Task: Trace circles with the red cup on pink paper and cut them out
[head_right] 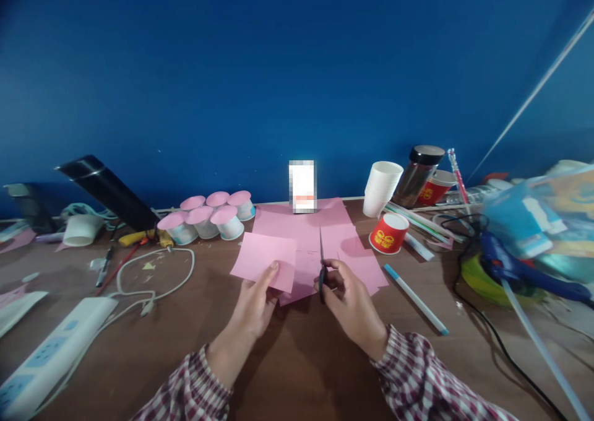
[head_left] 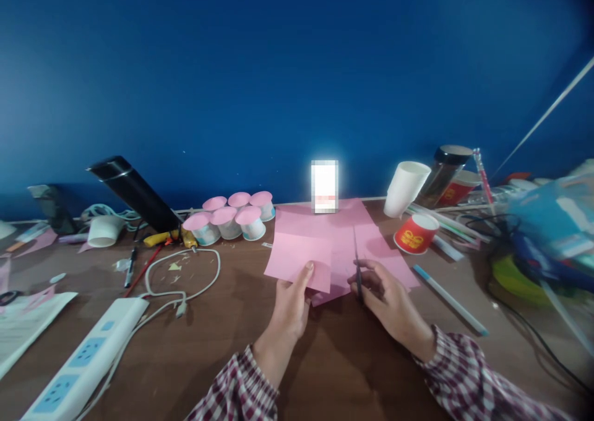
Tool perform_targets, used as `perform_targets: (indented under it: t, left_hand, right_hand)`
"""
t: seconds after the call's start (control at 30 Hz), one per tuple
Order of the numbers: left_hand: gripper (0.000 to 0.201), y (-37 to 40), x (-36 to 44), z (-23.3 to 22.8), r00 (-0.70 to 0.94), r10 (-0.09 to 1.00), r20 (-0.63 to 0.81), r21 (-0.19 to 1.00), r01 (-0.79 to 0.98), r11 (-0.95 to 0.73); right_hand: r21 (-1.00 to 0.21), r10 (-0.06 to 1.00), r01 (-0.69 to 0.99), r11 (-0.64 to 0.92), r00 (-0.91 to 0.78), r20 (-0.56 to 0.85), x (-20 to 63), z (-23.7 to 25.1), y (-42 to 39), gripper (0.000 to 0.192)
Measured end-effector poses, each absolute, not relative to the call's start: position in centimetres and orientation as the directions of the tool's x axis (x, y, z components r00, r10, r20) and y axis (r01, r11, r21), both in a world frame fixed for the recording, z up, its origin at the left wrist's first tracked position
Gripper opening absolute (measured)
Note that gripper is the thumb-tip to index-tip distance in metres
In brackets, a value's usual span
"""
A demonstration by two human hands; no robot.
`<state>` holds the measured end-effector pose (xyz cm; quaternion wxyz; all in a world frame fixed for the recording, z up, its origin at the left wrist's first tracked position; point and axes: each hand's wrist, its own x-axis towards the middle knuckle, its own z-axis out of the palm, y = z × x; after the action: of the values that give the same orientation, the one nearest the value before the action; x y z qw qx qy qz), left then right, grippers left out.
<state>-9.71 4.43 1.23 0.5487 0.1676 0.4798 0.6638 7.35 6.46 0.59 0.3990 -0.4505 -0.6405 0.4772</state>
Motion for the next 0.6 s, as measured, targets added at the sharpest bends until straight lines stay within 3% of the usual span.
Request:
perform_targets:
  t: [0.6]
  left_hand:
    - [0.046, 4.73, -10.05, 1.48, -0.361, 0.876, -0.319, 0.799, -0.6, 0.044]
  right_hand:
    - [-0.977, 0.938, 0.172, 0.127, -0.341, 0.062, 7.02, 0.95, 6.04, 0.037]
